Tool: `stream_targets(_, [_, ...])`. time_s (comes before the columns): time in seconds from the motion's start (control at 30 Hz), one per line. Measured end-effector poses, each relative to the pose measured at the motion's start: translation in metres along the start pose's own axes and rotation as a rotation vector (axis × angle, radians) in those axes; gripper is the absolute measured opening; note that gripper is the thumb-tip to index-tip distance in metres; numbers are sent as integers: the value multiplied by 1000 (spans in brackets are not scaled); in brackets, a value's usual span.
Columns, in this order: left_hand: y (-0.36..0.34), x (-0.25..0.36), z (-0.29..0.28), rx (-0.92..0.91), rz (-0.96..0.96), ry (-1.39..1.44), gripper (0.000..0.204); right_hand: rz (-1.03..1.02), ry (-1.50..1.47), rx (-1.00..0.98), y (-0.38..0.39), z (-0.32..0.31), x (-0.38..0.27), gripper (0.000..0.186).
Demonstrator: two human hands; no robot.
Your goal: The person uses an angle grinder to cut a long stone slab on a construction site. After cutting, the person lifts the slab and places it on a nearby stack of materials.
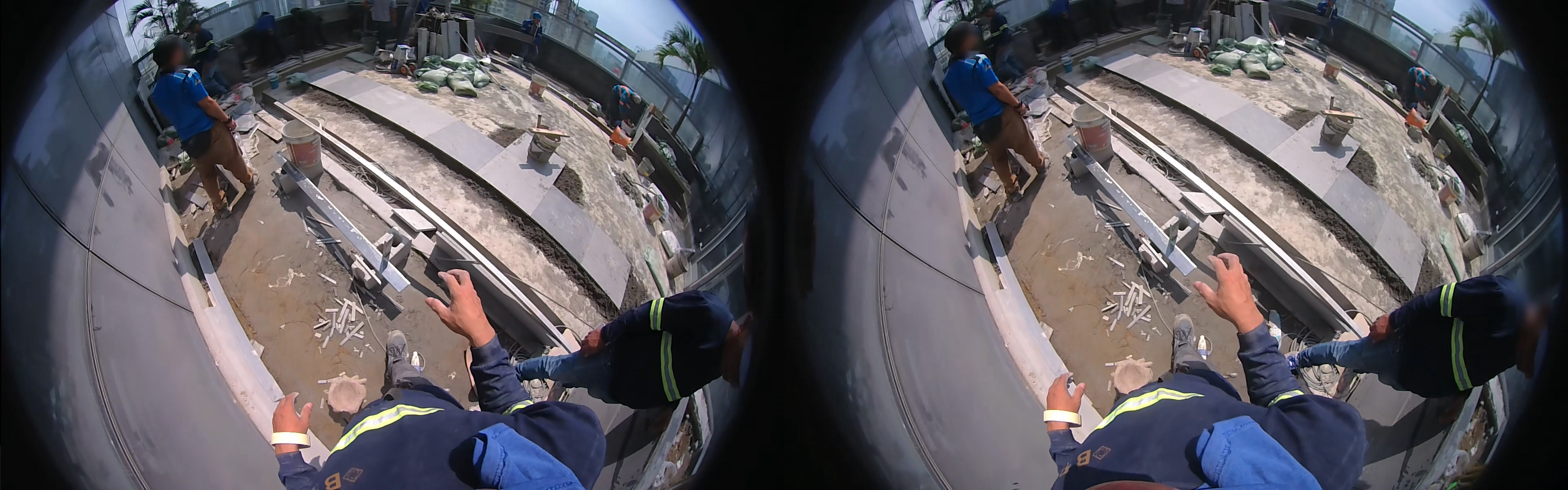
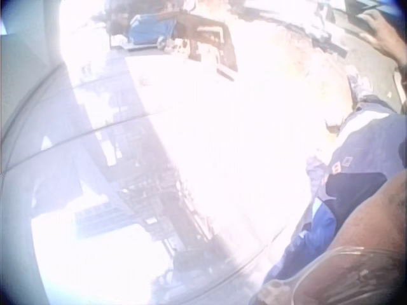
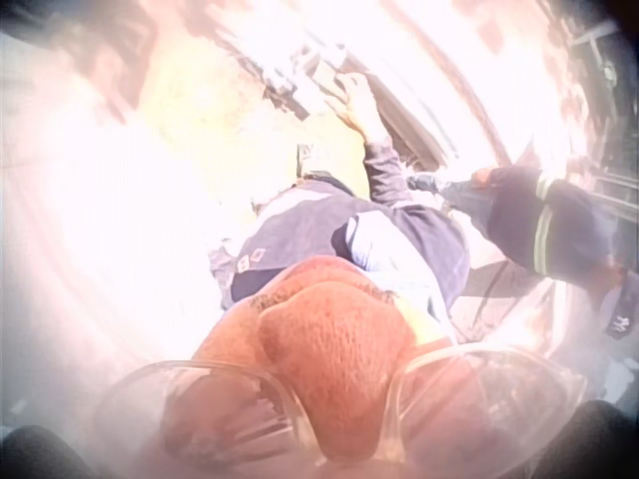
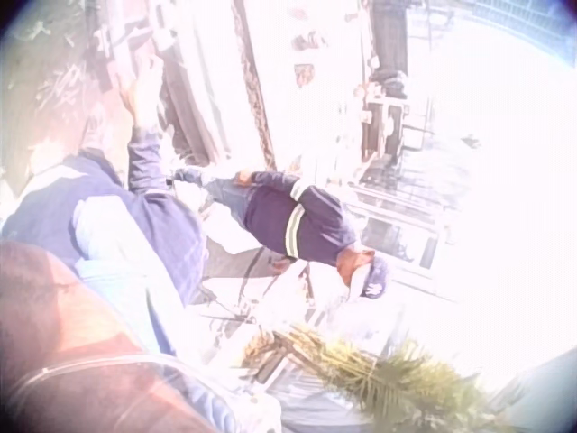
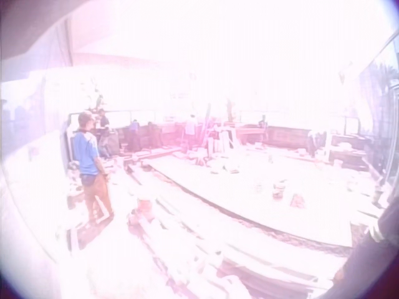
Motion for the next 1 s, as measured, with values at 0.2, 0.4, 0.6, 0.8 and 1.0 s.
stream_targets(0.2, [-132,88,15,-77,202,-15,53,206,89,126,-33,-30,91,63])
stream_targets(0.4, [-258,228,33,-174,542,-29,52,504,193,201,-36,-66,177,61])
stream_targets(0.6, [-320,286,15,-140,613,13,49,543,180,195,-64,-57,210,62])
stream_targets(0.8, [-332,259,-1,-191,439,-64,49,486,97,167,-103,-33,203,61])
stream_targets(1.0, [-370,233,-11,-177,383,-37,50,461,81,146,-146,1,188,61])
Point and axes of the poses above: each hand's wrist, its own y-axis away from the middle knuckle, its own z-axis out of the palm, x = y × z, the point moved 6 cm from there along -y, towards the middle knuckle, and after that the axes turned 3 degrees about x, right-handed, at the moved point
